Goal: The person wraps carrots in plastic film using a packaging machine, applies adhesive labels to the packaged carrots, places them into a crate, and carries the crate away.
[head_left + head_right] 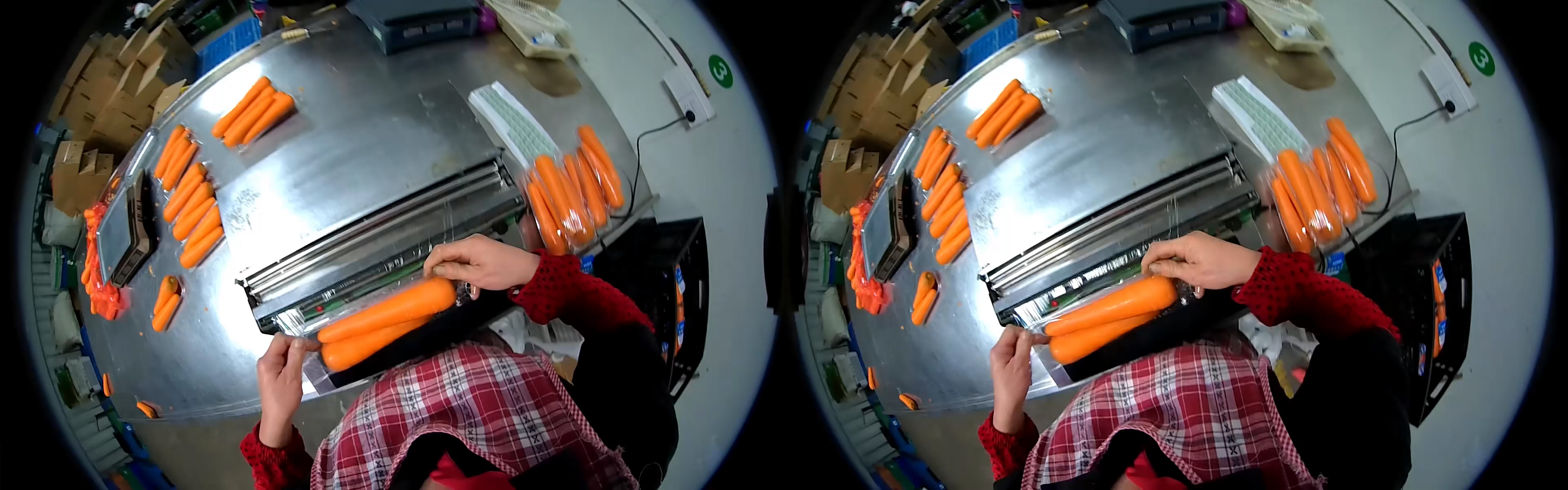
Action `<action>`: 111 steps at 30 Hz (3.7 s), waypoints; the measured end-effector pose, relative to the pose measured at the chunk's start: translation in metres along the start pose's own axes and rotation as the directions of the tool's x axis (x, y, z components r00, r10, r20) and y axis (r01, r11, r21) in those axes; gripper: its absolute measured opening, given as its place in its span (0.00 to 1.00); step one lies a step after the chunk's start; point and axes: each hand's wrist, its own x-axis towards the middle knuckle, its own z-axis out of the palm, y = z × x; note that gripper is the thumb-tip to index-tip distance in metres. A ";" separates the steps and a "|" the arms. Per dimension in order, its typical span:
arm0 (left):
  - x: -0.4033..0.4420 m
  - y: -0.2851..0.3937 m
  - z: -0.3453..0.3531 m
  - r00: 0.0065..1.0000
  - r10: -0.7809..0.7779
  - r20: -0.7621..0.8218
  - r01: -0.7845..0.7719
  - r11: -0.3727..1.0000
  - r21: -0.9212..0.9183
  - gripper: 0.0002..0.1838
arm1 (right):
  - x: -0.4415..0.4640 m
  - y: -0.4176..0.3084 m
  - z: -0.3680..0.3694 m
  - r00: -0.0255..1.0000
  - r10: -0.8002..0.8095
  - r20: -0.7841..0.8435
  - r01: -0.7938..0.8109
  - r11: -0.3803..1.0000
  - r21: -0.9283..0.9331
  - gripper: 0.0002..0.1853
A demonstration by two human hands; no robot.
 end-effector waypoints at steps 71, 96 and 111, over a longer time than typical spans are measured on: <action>-0.117 0.085 0.303 0.240 0.125 0.963 0.264 0.946 -0.189 0.10 | -0.334 0.099 0.102 0.529 -0.598 -0.601 0.078 0.740 -0.668 0.23; 0.013 0.125 0.545 0.916 0.271 0.295 -0.228 0.958 -0.174 0.10 | -0.584 0.424 -0.189 -0.183 0.614 -0.768 0.466 0.741 0.482 0.32; 0.131 0.100 0.536 0.996 0.059 0.073 -0.068 0.988 0.138 0.50 | -0.204 0.216 -0.300 0.461 0.071 -0.884 -0.614 0.745 -0.260 0.46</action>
